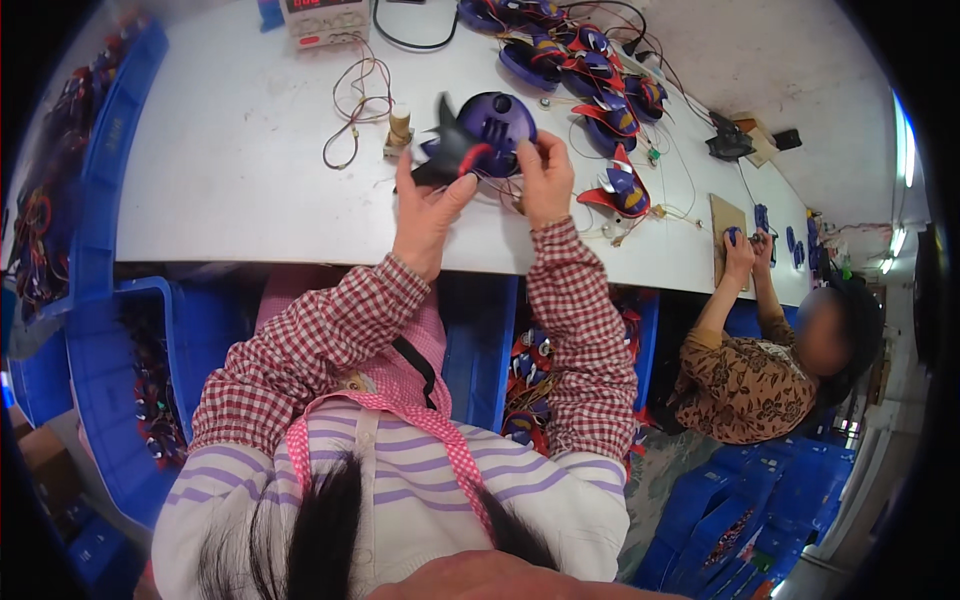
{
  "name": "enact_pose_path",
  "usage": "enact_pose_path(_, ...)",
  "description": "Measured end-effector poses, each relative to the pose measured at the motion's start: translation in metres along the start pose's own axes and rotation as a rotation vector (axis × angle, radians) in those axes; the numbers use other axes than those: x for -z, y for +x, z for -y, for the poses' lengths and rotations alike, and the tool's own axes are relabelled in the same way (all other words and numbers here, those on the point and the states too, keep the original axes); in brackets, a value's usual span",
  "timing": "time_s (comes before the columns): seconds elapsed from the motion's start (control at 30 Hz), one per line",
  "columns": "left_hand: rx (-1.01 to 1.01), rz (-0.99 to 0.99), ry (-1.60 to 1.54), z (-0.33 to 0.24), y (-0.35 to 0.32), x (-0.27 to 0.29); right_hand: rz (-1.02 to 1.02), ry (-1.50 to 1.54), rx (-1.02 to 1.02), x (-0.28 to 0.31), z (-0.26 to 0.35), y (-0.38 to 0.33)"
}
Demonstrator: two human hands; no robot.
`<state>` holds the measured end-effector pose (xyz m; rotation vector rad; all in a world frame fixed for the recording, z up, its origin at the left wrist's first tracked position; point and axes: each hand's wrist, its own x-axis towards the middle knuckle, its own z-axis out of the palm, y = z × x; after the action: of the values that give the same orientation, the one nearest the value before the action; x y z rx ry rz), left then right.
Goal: Assembling small electronic toy fans at a production workbench.
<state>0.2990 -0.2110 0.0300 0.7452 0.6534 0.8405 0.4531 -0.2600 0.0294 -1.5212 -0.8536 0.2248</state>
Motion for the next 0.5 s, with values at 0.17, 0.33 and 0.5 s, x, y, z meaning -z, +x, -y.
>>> enact_pose_path(0.17,-0.028,-0.037,0.034,-0.004,-0.006,0.01,-0.019,-0.213,0.255,-0.031,0.021,-0.055)
enact_pose_path(0.33,-0.009,-0.07,0.062,-0.007,-0.015,0.023,0.002,-0.247,0.417,-0.037,0.04,-0.09)
enact_pose_path(0.5,0.073,0.102,-0.097,-0.035,-0.029,0.055,-0.08,0.18,-0.216,-0.005,0.041,-0.08)
